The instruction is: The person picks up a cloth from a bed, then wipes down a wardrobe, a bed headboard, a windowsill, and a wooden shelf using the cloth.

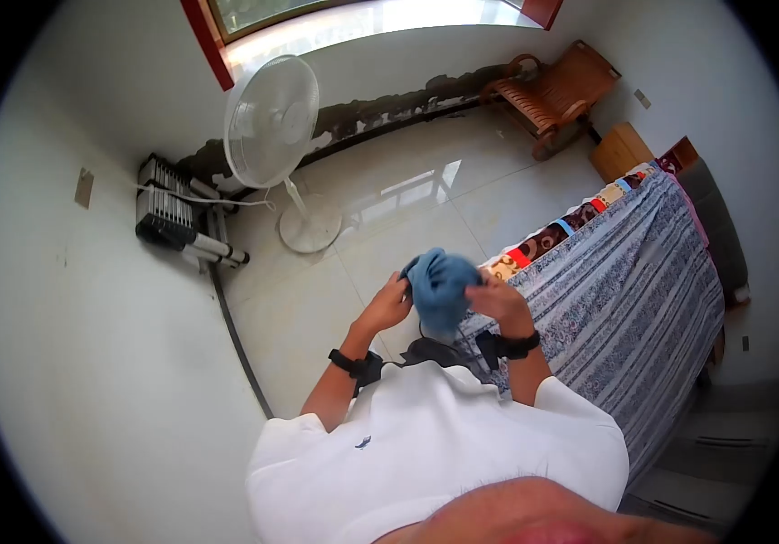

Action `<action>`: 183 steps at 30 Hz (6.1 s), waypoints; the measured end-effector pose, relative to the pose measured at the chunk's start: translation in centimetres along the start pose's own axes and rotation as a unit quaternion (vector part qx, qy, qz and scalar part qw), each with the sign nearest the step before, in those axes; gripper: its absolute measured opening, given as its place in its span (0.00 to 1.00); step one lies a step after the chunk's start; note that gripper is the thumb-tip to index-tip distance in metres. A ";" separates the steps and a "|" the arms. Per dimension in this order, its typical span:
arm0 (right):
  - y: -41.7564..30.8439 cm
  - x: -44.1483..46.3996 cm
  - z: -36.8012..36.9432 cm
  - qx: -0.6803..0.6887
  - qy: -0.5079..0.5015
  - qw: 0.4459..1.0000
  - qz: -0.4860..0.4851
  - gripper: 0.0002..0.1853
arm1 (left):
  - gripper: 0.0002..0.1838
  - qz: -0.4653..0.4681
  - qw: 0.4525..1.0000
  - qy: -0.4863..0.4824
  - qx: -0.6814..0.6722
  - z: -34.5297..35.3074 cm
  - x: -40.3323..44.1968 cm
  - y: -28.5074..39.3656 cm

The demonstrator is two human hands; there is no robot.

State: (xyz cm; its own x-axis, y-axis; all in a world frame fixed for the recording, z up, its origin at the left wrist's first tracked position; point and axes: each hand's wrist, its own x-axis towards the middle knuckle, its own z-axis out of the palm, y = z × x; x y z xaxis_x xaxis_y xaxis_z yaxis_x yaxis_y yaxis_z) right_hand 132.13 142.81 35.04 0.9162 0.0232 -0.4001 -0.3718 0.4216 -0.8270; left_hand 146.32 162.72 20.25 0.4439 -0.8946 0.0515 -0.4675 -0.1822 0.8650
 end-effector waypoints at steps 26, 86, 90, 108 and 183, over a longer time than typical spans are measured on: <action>-22.2 41.6 -17.7 -0.226 -0.130 0.953 -0.155 0.15 | 0.29 -0.059 0.993 0.065 -0.084 -22.2 46.8 -21.4; -54.5 114.1 -57.1 -0.636 0.282 0.716 -0.060 0.18 | 0.40 -0.040 0.896 -0.247 0.368 -47.0 125.7 -47.2; -55.5 114.9 -58.6 -0.591 0.273 0.759 0.014 0.22 | 0.36 -0.063 0.933 -0.176 0.307 -46.0 125.9 -48.2; -47.9 110.2 -46.6 -0.675 0.194 0.668 -0.246 0.19 | 0.37 -0.028 0.926 -0.066 0.372 -48.5 109.0 -47.4; -73.6 107.4 -100.5 -0.623 0.311 0.709 -0.112 0.22 | 0.36 -0.042 0.965 -0.241 0.097 -25.6 176.5 -36.8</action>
State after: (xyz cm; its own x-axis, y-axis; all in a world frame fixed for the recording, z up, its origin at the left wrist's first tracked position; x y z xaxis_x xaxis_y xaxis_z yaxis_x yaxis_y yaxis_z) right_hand 242.92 23.12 13.24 0.8741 -0.4854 0.0197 -0.4260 -0.7853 -0.4494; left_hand 261.40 22.00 10.32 0.1011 -0.9506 -0.2936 -0.6010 -0.2935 0.7434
